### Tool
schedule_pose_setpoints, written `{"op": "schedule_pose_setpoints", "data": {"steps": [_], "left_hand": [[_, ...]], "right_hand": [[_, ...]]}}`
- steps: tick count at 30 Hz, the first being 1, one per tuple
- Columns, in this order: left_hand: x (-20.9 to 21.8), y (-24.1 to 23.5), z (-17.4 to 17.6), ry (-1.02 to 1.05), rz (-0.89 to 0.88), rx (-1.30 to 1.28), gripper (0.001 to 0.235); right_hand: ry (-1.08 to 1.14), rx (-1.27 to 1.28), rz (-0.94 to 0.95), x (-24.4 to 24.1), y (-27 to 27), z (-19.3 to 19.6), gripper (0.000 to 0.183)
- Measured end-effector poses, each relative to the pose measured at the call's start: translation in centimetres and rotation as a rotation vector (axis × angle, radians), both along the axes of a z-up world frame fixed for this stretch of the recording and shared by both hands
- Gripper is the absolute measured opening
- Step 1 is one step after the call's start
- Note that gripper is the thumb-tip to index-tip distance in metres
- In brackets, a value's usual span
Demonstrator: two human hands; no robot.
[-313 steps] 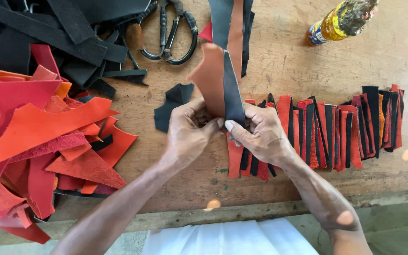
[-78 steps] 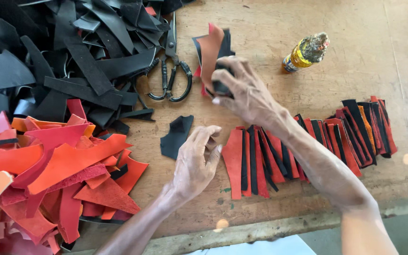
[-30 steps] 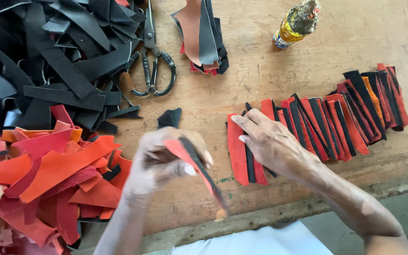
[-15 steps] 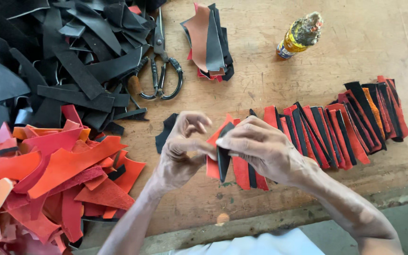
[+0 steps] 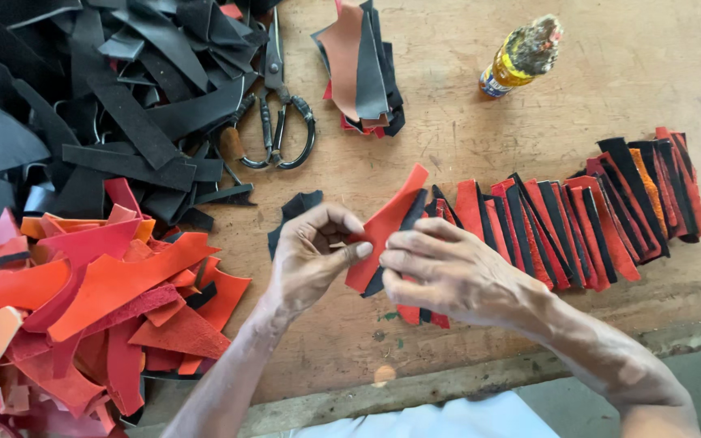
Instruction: The person repeatedly picks a red rubber piece and a black rubber piece, aligns their edges, and presses them together to form a paired unit. The person places each completed pair into a growing stack on the right side of the table.
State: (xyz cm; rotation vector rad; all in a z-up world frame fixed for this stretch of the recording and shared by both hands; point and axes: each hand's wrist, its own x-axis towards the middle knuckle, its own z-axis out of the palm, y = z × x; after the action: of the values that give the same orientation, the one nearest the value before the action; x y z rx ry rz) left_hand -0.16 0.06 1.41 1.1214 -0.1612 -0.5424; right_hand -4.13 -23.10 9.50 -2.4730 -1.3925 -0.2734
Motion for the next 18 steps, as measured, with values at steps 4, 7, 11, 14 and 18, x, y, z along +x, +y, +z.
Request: {"op": "schedule_pose_setpoints", "data": {"steps": [4, 7, 11, 14, 18], "left_hand": [[-1.2, -1.1, 0.3, -0.017, 0.057, -0.025, 0.032], [-1.4, -1.4, 1.0, -0.217, 0.140, 0.146, 0.030], [0.2, -0.3, 0.7, -0.364, 0.323, 0.351, 0.023], [1.1, 0.4, 0.0, -0.074, 0.309, 0.152, 0.021], [1.1, 0.1, -0.3, 0.078, 0.237, 0.023, 0.019]], "right_hand": [[0.027, 0.012, 0.008, -0.7, 0.0, 0.9, 0.029], [0.180, -0.029, -0.032, -1.8, -0.2, 2.3, 0.033], [0.513, 0.222, -0.185, -3.1, -0.5, 4.0, 0.023], [0.675, 0.613, -0.479, -2.8, -0.8, 4.4, 0.027], [0.720, 0.559, -0.893, -0.2, -1.2, 2.9, 0.038]]}}
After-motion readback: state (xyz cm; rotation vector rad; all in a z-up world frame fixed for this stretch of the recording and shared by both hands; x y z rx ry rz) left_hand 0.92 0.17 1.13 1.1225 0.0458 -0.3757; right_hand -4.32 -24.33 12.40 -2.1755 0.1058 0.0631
